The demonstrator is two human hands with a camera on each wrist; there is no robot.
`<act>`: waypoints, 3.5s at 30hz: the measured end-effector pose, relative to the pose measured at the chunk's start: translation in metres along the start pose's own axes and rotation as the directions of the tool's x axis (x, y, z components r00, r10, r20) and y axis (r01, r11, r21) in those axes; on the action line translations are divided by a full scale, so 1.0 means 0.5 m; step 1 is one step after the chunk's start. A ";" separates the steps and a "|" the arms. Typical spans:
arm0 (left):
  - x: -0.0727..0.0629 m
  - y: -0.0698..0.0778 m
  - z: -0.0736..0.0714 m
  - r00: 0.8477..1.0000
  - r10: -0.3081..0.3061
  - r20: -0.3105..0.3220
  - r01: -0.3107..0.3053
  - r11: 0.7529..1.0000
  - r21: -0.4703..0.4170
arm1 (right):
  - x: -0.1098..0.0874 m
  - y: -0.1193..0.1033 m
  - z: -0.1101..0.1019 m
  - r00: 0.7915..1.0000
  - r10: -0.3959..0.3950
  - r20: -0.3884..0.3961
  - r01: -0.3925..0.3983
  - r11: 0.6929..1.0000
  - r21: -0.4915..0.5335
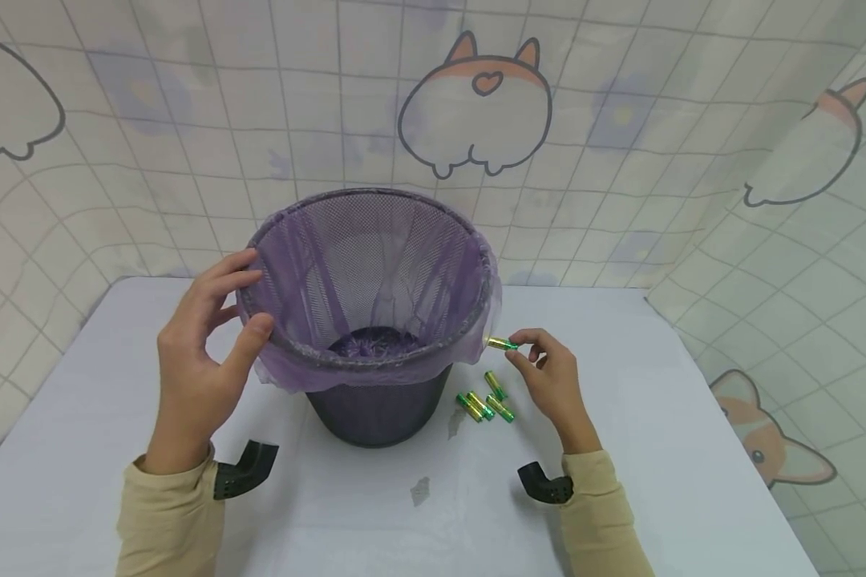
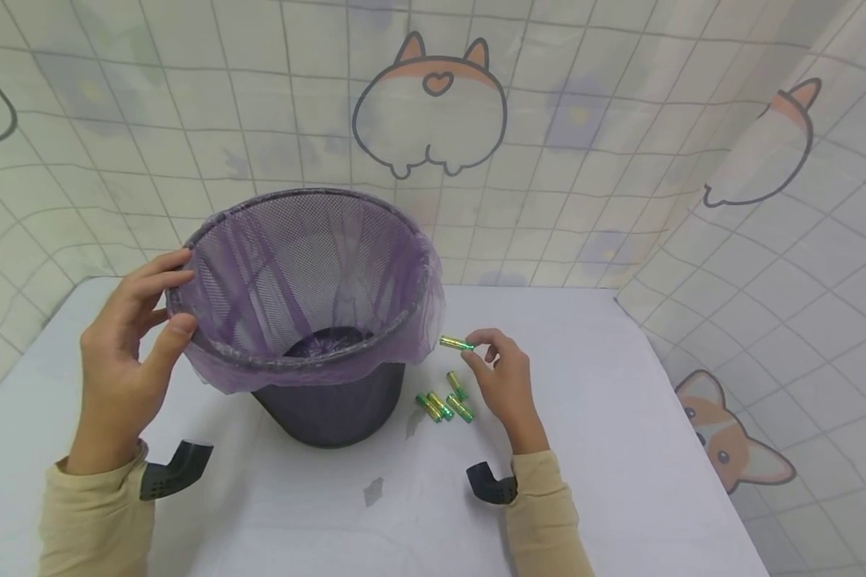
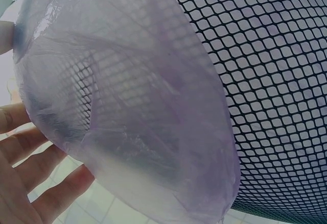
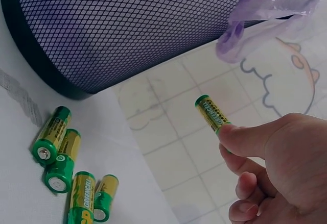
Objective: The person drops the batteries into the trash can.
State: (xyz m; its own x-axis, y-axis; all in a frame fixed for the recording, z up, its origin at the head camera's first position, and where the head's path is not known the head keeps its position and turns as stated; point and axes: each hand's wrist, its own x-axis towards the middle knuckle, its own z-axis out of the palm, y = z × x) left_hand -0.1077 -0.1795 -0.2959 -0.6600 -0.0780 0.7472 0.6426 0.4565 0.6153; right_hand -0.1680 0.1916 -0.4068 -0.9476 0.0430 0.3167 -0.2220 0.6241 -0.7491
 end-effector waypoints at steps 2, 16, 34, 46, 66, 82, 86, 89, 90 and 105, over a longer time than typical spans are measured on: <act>0.000 0.000 0.000 1.000 0.000 -0.001 0.000 1.000 0.003 | 0.000 -0.003 -0.004 1.000 -0.004 -0.009 0.004 1.000 -0.002; -0.001 -0.002 -0.001 1.000 -0.004 -0.002 0.004 1.000 0.002 | -0.004 -0.048 -0.048 0.994 -0.055 -0.095 0.062 0.996 0.066; -0.001 -0.001 0.001 1.000 -0.010 -0.002 0.010 1.000 0.013 | -0.021 -0.114 -0.087 0.969 -0.160 -0.187 0.180 0.979 0.094; 0.001 0.003 0.001 1.000 -0.008 0.005 0.008 1.000 0.000 | -0.032 -0.138 -0.101 0.946 -0.237 -0.220 0.269 0.954 0.130; 0.002 0.002 -0.005 1.000 -0.005 0.004 0.004 1.000 0.017 | -0.044 -0.174 -0.112 0.924 -0.298 -0.241 0.355 0.902 0.245; -0.003 -0.004 0.000 1.000 -0.003 0.004 0.003 1.000 0.007 | -0.049 -0.196 -0.109 0.935 -0.274 -0.223 0.339 0.874 0.348; -0.003 -0.005 0.000 1.000 -0.003 0.003 0.003 1.000 0.017 | -0.045 -0.204 -0.107 0.931 -0.283 -0.232 0.352 0.867 0.353; -0.003 -0.006 0.000 1.000 -0.003 0.002 0.003 1.000 0.023 | -0.041 -0.211 -0.107 0.928 -0.285 -0.241 0.357 0.865 0.351; -0.002 -0.006 -0.001 1.000 -0.002 0.003 0.002 1.000 0.022 | -0.039 -0.213 -0.106 0.926 -0.288 -0.244 0.361 0.864 0.352; -0.002 -0.005 0.000 1.000 -0.001 0.002 0.001 1.000 0.020 | -0.011 -0.244 -0.105 0.905 -0.333 -0.266 0.411 0.847 0.338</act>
State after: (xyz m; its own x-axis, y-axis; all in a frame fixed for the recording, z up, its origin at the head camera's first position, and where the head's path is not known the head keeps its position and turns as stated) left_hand -0.1086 -0.1808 -0.2981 -0.6616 -0.0765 0.7460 0.6340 0.4741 0.6110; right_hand -0.1236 0.1563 -0.2866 -0.7220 0.0380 0.6909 -0.6553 0.2827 -0.7004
